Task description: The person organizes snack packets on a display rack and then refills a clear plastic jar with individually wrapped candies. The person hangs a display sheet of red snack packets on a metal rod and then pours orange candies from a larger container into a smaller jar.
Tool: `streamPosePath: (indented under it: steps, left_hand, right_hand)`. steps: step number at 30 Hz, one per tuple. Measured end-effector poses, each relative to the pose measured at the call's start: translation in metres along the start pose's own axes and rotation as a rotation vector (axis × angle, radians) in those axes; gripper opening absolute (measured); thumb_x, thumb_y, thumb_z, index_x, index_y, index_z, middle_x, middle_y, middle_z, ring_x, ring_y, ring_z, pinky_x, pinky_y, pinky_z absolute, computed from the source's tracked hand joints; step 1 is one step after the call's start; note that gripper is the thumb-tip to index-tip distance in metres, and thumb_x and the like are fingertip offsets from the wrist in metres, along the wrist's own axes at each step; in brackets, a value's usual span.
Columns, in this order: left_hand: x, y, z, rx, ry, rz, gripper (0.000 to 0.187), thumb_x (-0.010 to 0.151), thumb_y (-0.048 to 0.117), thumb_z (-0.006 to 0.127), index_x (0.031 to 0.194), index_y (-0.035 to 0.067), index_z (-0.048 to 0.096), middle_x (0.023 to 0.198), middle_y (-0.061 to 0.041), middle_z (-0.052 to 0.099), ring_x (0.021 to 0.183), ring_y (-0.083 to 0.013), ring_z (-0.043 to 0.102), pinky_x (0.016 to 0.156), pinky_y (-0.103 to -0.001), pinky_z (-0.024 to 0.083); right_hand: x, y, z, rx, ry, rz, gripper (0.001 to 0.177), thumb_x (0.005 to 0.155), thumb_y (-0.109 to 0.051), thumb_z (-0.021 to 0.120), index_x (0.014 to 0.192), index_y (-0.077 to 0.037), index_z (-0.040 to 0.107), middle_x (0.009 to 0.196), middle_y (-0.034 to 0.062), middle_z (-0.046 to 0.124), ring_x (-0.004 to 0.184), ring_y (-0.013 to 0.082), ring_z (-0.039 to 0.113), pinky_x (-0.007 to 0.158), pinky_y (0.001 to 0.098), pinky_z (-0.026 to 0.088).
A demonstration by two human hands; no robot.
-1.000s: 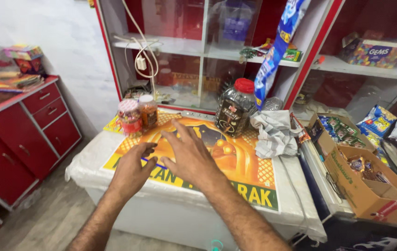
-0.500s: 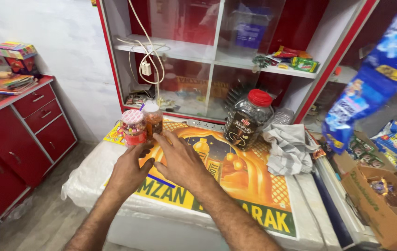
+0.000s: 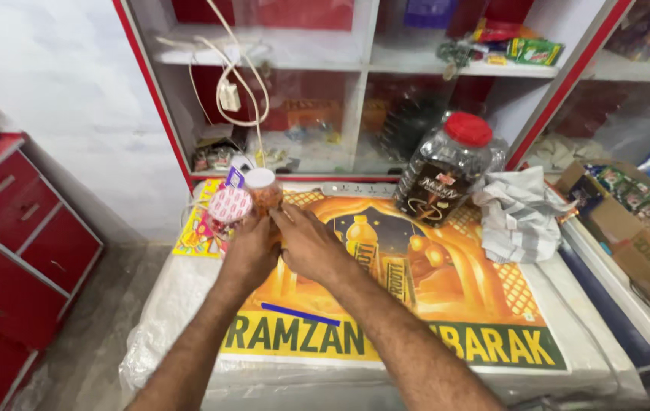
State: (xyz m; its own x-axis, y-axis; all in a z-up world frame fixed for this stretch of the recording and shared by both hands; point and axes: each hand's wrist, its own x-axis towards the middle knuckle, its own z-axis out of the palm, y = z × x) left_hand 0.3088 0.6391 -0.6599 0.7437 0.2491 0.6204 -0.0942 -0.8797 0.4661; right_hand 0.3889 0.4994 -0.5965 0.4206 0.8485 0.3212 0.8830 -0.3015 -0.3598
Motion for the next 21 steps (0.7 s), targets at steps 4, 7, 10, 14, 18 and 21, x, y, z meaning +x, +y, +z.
streamPosePath:
  steps: [4,7,10,14,18,21]
  left_hand:
    - [0.008,-0.021,0.009,0.076,-0.036,-0.075,0.044,0.074,0.002,0.075,0.115,-0.001,0.058,0.114,-0.026,0.061,0.104,-0.0485,0.055,0.09,-0.057,0.046]
    - [0.014,-0.033,0.008,0.084,-0.099,-0.176,0.049,0.074,0.002,0.074,0.12,-0.001,0.057,0.115,-0.025,0.06,0.106,-0.0469,0.055,0.093,-0.055,0.046]
    - [0.022,-0.045,0.006,0.108,-0.119,-0.204,0.06,0.068,0.006,0.078,0.123,-0.003,0.055,0.117,-0.026,0.058,0.109,-0.0471,0.053,0.094,-0.054,0.045]
    - [0.034,-0.065,0.009,0.156,-0.048,-0.134,0.049,0.075,0.008,0.077,0.119,-0.003,0.059,0.124,-0.024,0.058,0.116,-0.0438,0.054,0.1,-0.051,0.045]
    - [0.05,-0.086,0.025,0.188,-0.052,-0.094,0.051,0.076,0.011,0.077,0.122,-0.004,0.06,0.122,-0.025,0.058,0.116,-0.0425,0.053,0.101,-0.05,0.046]
    - [0.064,-0.097,0.04,0.244,-0.135,-0.126,0.05,0.075,0.014,0.078,0.119,-0.002,0.06,0.121,-0.022,0.059,0.118,-0.0408,0.053,0.101,-0.048,0.046]
  right_hand:
    - [0.019,0.006,0.015,0.022,-0.023,0.0,0.076,0.076,0.001,0.069,0.148,0.001,0.043,0.15,0.02,0.049,0.134,0.04,0.049,0.111,0.0446,0.044]
    - [0.037,0.01,0.029,-0.031,-0.011,-0.018,0.071,0.077,0.001,0.07,0.144,-0.001,0.046,0.15,0.0201,0.048,0.135,0.04,0.048,0.109,0.0465,0.044]
    - [0.054,0.017,0.042,-0.047,-0.035,-0.054,0.073,0.076,0.004,0.067,0.146,0.0,0.045,0.15,0.0221,0.048,0.136,0.04,0.049,0.111,0.046,0.045]
    - [0.079,0.029,0.052,-0.01,-0.114,0.002,0.071,0.08,0.004,0.064,0.148,-0.003,0.044,0.149,0.0192,0.05,0.138,0.0388,0.049,0.113,0.0454,0.044]
    - [0.102,0.054,0.063,-0.018,-0.103,-0.027,0.072,0.078,0.003,0.066,0.146,-0.001,0.044,0.153,0.0236,0.042,0.139,0.042,0.044,0.113,0.0465,0.04]
    - [0.112,0.076,0.073,-0.009,-0.128,-0.017,0.073,0.078,0.004,0.065,0.147,0.001,0.042,0.154,0.0245,0.041,0.14,0.0415,0.044,0.114,0.0456,0.04]
